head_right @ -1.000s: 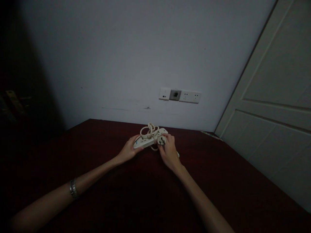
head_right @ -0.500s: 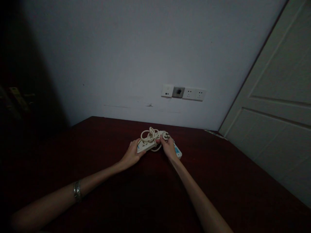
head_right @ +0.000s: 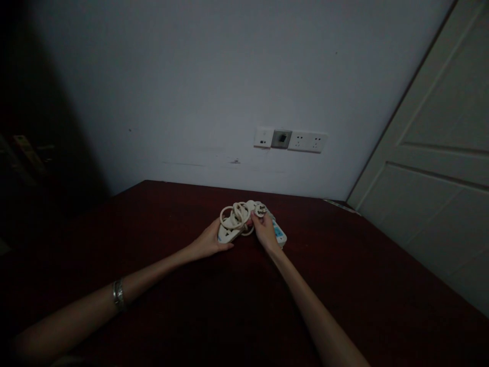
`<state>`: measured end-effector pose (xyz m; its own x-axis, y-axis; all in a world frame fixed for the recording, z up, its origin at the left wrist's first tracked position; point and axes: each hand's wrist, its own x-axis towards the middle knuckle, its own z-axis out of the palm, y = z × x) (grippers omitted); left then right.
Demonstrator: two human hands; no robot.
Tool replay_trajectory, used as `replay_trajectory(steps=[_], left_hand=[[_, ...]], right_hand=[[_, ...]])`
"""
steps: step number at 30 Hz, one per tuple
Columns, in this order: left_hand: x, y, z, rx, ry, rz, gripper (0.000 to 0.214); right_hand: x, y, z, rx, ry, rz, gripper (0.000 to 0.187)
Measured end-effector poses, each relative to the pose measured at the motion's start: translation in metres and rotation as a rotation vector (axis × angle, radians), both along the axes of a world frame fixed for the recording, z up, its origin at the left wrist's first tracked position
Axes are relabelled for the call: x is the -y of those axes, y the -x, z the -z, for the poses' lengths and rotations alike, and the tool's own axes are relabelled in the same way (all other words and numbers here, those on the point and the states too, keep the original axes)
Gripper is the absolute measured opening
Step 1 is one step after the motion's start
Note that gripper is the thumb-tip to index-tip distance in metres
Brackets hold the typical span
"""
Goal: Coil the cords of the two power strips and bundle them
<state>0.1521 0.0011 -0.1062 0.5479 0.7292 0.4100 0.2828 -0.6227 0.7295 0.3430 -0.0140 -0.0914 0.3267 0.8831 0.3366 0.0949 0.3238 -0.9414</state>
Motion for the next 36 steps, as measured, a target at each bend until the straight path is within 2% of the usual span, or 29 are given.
replay_trajectory(steps=[2,3,6,8,11,14,18,22,26,29,31,33,36], left_hand=[[-0.001,0.0,-0.001,-0.006,-0.013,0.028,0.076],[-0.001,0.001,-0.002,-0.025,-0.019,-0.003,0.077],[0.005,0.003,-0.014,-0.073,-0.072,-0.197,0.097],[0.011,0.002,-0.027,-0.1,-0.192,-0.27,0.107],[0.017,-0.006,-0.043,-0.185,-0.314,-0.263,0.105],[0.011,-0.016,-0.05,-0.252,-0.247,-0.25,0.092],[-0.004,-0.022,-0.051,-0.188,-0.214,-0.204,0.088],[-0.009,-0.018,-0.048,-0.216,-0.286,-0.131,0.074],[-0.008,-0.014,-0.046,-0.325,-0.48,-0.168,0.054],[-0.011,-0.011,-0.047,-0.338,-0.7,-0.253,0.047],[-0.014,-0.008,-0.049,-0.359,-0.828,-0.266,0.042],[-0.018,-0.005,-0.051,-0.396,-0.918,-0.238,0.04],[-0.026,0.001,-0.054,-0.445,-0.991,-0.097,0.042]], right_hand=[[0.001,0.001,0.001,0.009,-0.01,0.012,0.03],[0.001,0.001,0.002,0.012,-0.011,0.007,0.029],[0.001,0.003,0.002,0.039,-0.026,-0.012,0.03],[0.001,0.004,0.002,0.054,-0.042,-0.025,0.031],[0.002,0.007,0.001,0.054,-0.053,-0.049,0.032],[0.002,0.009,0.001,0.018,-0.053,-0.078,0.035],[0.0,0.01,0.001,-0.085,0.007,-0.153,0.037],[0.002,0.014,0.001,-0.224,0.068,-0.242,0.037],[0.006,0.017,-0.001,-0.425,0.111,-0.333,0.035],[0.007,0.017,-0.001,-0.464,0.115,-0.335,0.033],[0.007,0.017,-0.001,-0.475,0.11,-0.33,0.031],[0.007,0.016,0.0,-0.491,0.106,-0.337,0.028],[0.006,0.015,0.0,-0.533,0.138,-0.329,0.026]])
